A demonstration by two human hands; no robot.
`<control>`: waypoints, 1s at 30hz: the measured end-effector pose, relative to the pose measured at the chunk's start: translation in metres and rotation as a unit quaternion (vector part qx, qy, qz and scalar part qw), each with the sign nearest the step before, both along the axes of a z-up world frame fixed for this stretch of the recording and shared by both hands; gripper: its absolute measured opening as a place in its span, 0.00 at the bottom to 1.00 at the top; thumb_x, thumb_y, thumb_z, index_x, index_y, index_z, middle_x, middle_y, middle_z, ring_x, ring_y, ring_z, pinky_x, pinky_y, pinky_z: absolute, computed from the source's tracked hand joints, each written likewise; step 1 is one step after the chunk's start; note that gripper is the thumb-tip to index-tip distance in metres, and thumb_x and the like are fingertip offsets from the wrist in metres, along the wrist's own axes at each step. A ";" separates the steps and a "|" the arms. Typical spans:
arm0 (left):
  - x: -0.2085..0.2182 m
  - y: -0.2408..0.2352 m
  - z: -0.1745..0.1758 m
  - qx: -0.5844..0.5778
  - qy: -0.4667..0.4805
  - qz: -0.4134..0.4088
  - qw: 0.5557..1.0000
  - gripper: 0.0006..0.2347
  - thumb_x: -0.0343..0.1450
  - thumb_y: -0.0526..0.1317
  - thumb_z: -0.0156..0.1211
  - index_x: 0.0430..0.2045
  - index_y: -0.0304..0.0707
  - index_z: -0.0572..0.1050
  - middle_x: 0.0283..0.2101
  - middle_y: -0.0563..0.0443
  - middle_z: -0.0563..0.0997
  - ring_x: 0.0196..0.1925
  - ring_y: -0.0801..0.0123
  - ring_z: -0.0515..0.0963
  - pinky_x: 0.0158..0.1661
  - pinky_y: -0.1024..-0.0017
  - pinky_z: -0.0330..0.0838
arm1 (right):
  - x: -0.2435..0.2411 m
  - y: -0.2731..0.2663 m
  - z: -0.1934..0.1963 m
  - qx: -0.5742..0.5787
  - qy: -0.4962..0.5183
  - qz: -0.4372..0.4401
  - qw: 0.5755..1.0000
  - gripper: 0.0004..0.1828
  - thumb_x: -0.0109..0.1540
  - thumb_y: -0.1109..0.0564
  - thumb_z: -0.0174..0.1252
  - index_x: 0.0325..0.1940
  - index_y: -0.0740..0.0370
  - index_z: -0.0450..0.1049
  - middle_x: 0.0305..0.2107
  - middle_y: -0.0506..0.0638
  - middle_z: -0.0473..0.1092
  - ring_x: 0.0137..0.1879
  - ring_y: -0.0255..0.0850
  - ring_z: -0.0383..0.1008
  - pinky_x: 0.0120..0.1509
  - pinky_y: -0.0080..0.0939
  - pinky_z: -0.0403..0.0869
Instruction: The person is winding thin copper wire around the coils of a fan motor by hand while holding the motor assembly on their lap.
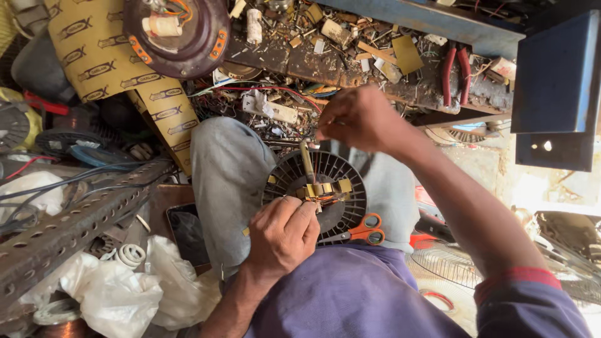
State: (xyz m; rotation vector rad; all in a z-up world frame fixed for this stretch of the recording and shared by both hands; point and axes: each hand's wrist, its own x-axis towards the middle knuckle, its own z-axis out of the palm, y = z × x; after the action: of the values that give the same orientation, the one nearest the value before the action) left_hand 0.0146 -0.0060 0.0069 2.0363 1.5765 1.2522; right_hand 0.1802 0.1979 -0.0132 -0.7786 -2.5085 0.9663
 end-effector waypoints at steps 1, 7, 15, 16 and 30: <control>-0.002 0.003 0.003 0.004 0.043 -0.008 0.999 0.06 0.65 0.27 0.65 0.33 0.31 0.79 0.28 0.47 0.75 0.29 0.59 0.79 0.31 0.64 0.74 | 0.001 0.004 -0.017 -0.042 -0.030 -0.022 0.998 0.02 0.60 0.58 0.67 0.35 0.56 0.84 0.30 0.49 0.79 0.31 0.39 0.80 0.33 0.39 0.77; -0.013 0.073 -0.024 -0.124 -0.129 -0.063 0.982 0.07 0.69 0.39 0.70 0.28 0.34 0.80 0.32 0.47 0.80 0.34 0.60 0.80 0.36 0.64 0.74 | 0.053 0.005 -0.011 0.090 -0.090 -0.109 0.986 0.07 0.59 0.56 0.71 0.39 0.57 0.85 0.28 0.56 0.77 0.32 0.49 0.76 0.36 0.48 0.74; -0.049 0.085 -0.038 -0.225 -0.163 -0.185 0.943 0.07 0.68 0.41 0.68 0.27 0.35 0.82 0.29 0.49 0.81 0.31 0.62 0.80 0.34 0.66 0.74 | 0.044 -0.105 0.068 -0.138 -0.110 0.307 0.935 0.05 0.56 0.59 0.62 0.30 0.62 0.75 0.26 0.55 0.72 0.37 0.51 0.76 0.41 0.51 0.72; -0.040 0.060 -0.030 -0.240 -0.260 -0.133 0.926 0.08 0.71 0.41 0.66 0.30 0.34 0.81 0.30 0.50 0.79 0.29 0.63 0.79 0.33 0.68 0.74 | 0.043 -0.098 0.069 -0.079 0.015 0.303 0.950 0.09 0.55 0.58 0.58 0.35 0.67 0.75 0.28 0.57 0.72 0.36 0.52 0.75 0.40 0.50 0.72; -0.028 0.125 -0.056 -0.303 0.024 -0.226 0.926 0.14 0.61 0.46 0.78 0.22 0.34 0.81 0.25 0.47 0.80 0.27 0.64 0.79 0.33 0.68 0.70 | 0.037 -0.048 0.033 -0.097 -0.234 0.060 0.966 0.10 0.55 0.57 0.67 0.41 0.53 0.83 0.31 0.52 0.79 0.35 0.48 0.79 0.40 0.45 0.75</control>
State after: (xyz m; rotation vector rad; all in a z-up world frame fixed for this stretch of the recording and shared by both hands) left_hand -0.0138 0.1188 -0.0494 1.8583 1.2003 0.4682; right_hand 0.2174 0.1502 0.0202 -1.0263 -2.9194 1.2005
